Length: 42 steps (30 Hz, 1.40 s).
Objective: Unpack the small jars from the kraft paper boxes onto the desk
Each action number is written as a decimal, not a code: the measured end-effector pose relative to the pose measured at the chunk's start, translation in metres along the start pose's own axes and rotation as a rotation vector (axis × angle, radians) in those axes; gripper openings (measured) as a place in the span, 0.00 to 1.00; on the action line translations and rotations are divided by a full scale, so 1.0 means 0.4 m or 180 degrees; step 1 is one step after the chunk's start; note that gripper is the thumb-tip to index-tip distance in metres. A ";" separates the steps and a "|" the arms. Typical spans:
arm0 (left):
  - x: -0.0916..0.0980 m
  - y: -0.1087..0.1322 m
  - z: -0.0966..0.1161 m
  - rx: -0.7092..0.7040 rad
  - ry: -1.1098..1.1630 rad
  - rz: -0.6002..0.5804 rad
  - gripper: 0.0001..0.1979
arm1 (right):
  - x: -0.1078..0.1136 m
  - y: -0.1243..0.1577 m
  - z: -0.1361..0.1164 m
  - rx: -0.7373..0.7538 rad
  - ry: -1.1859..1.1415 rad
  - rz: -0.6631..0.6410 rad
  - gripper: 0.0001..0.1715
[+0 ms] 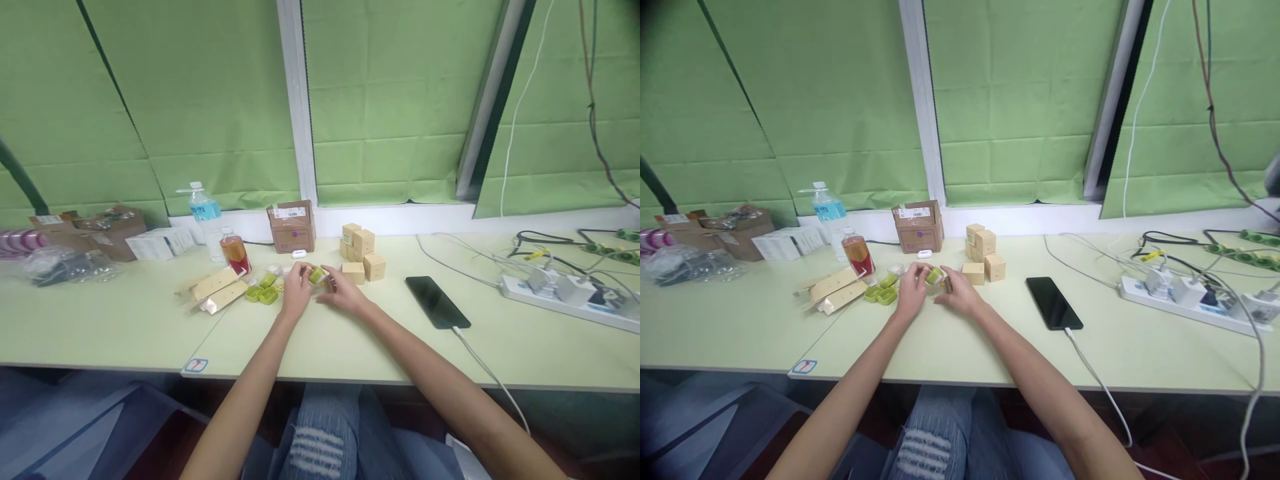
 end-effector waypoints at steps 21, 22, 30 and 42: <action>-0.015 0.017 -0.116 0.1540 0.1934 0.0331 0.08 | 0.007 0.044 -0.156 0.1566 0.1641 0.0552 0.29; -0.013 0.017 -0.108 0.1486 0.1888 0.0329 0.08 | 0.006 0.043 -0.153 0.1581 0.1650 0.0577 0.29; -0.028 0.015 0.015 0.0427 0.1146 -0.0001 0.20 | 0.043 0.029 -0.111 0.1310 0.1373 0.0887 0.33; -0.052 0.027 0.007 0.0213 0.0849 -0.0179 0.24 | 0.047 0.028 -0.104 0.1253 0.1071 0.0811 0.29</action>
Point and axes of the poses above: each hand's wrist, its own y-axis away from the middle knuckle, its own x-axis out of the back of the hand, z = x × y, the point moved 10 cm from there along -y, towards the middle knuckle, and after that the axes turned 3 degrees about -x, right-handed, at the moved point
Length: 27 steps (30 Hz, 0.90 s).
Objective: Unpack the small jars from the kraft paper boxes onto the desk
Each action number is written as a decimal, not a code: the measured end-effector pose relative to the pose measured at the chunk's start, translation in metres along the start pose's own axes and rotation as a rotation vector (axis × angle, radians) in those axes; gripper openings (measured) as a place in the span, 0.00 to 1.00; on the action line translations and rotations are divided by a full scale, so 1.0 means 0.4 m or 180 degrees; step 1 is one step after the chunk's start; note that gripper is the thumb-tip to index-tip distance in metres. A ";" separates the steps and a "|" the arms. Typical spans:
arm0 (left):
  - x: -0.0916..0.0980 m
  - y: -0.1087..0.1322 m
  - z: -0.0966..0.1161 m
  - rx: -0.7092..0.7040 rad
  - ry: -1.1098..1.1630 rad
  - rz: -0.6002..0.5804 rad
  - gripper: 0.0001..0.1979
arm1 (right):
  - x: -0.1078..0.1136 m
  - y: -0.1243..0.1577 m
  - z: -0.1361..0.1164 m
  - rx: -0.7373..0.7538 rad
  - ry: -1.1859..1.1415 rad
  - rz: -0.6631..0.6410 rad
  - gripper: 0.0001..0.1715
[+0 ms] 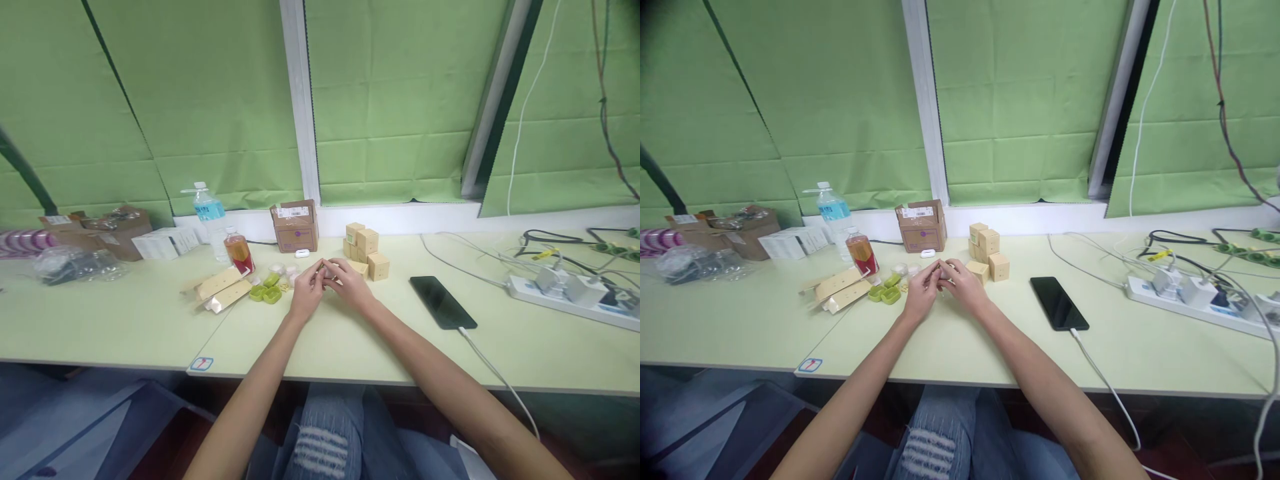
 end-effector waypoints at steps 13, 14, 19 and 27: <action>0.003 0.000 0.048 -0.0414 -0.0641 0.0023 0.18 | -0.003 -0.009 -0.024 0.0110 -0.0126 0.0090 0.25; 0.005 -0.001 0.046 -0.0371 -0.0570 0.0057 0.18 | -0.002 -0.009 -0.026 0.0112 -0.0138 0.0100 0.24; 0.004 -0.003 0.029 -0.0016 -0.0209 0.0122 0.18 | 0.011 -0.006 -0.023 0.0048 -0.0211 0.0097 0.22; -0.008 -0.008 -0.002 0.0470 0.0702 0.0162 0.25 | 0.014 -0.004 -0.007 -0.0069 -0.0561 0.0105 0.22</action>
Point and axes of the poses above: each hand's wrist, its own y-axis away from the middle knuckle, its own x-axis out of the back of the hand, z = x × y, the point moved 10 cm from there along -y, towards the middle knuckle, and after that the axes turned 3 degrees about -x, right-handed, at the moved point
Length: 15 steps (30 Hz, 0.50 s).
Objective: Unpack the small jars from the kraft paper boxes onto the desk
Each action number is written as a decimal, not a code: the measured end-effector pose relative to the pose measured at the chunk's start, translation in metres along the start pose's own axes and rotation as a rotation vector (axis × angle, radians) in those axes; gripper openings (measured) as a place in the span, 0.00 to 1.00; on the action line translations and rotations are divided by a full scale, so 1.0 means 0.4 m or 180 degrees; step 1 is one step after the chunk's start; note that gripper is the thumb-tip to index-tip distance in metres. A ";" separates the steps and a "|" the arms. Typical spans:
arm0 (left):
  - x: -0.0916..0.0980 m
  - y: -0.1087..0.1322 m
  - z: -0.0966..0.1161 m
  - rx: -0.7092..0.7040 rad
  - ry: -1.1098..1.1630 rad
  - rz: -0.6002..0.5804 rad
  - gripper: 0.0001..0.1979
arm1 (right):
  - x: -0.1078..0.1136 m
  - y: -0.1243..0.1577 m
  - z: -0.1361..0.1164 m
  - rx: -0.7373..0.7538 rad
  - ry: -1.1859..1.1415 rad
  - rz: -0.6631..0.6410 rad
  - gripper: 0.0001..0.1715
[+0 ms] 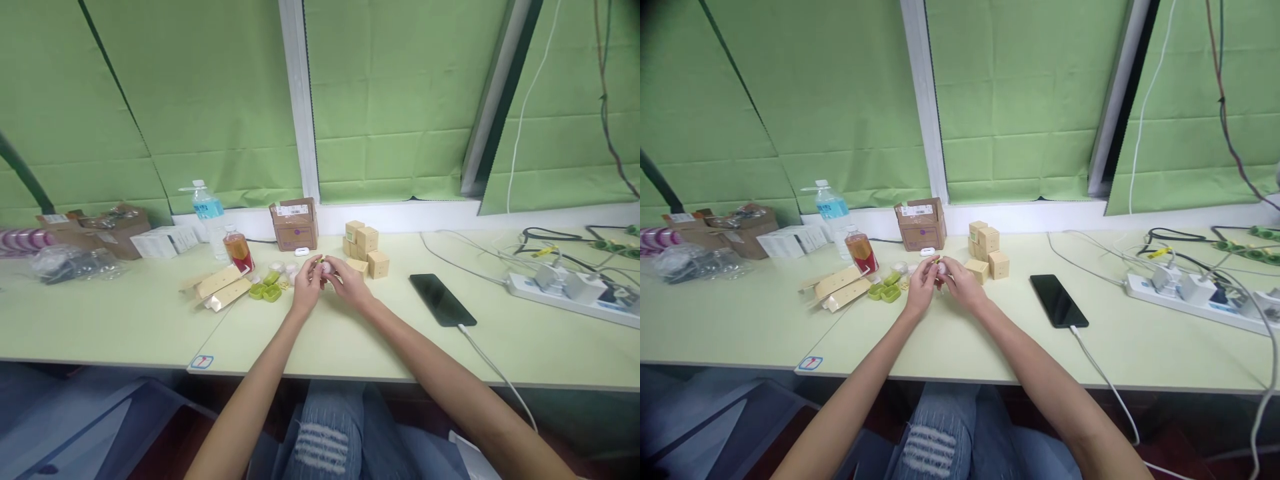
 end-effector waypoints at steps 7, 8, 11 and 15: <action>0.014 -0.008 -0.005 0.0060 0.0206 0.0164 0.25 | -0.010 0.001 -0.004 -0.0306 -0.0331 -0.0158 0.25; 0.024 -0.009 -0.004 0.0031 0.0176 0.0284 0.25 | -0.004 -0.001 -0.005 -0.0354 -0.0341 -0.0092 0.25; 0.066 -0.006 0.000 -0.0088 0.0020 0.0741 0.22 | 0.019 -0.003 -0.001 -0.0482 -0.0345 0.0224 0.25; 0.102 -0.002 0.001 -0.0220 -0.0252 0.1024 0.21 | -0.001 0.003 0.015 -0.0575 -0.0196 0.0116 0.23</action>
Point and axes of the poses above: each hand's wrist, its own y-axis away from the middle knuckle, its own x-axis out of the back of the hand, z = x × y, the point moved 10 cm from there along -y, towards the middle knuckle, and after that the axes turned 3 degrees about -x, right-handed, at the moved point
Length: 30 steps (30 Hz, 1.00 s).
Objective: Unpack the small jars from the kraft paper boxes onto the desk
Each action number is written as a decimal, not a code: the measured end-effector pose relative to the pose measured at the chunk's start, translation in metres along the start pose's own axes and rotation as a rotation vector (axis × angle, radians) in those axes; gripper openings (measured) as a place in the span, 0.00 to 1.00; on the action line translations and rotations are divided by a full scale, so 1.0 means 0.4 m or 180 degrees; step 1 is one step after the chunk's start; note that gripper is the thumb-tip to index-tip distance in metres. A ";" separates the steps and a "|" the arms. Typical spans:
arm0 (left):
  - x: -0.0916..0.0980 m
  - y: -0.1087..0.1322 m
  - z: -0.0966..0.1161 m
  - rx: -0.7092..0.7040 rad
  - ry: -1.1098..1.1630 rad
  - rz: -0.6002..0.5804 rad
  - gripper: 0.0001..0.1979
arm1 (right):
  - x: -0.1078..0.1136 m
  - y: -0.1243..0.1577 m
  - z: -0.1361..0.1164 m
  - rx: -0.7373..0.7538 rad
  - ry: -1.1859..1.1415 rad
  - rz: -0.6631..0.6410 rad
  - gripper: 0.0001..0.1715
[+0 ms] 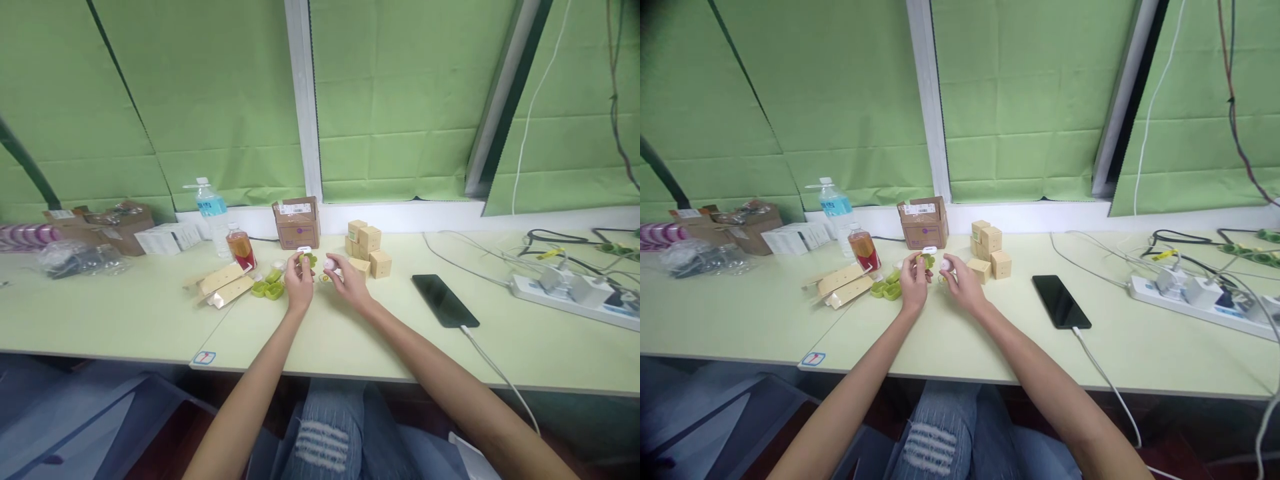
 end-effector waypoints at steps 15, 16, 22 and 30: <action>-0.013 0.003 -0.022 0.0067 -0.0015 -0.0215 0.22 | -0.060 0.017 0.038 -0.0091 0.0425 -0.0589 0.25; -0.018 0.005 -0.020 0.0096 0.0041 -0.0261 0.22 | -0.047 0.014 0.032 -0.0032 0.0402 -0.0482 0.26; -0.071 0.031 -0.004 0.0210 0.0282 -0.0752 0.23 | 0.013 0.002 -0.040 0.0509 0.0440 -0.0138 0.40; -0.086 0.039 -0.008 0.0473 0.0568 -0.0835 0.27 | 0.023 -0.002 -0.025 0.0339 0.0100 -0.0065 0.26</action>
Point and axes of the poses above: each hand's wrist, its own y-axis away from the middle knuckle, its own x-axis out of the back of the hand, z = x × y, the point moved 10 cm from there along -y, towards the middle knuckle, and after that the axes turned 3 degrees about -x, right-handed, at the moved point
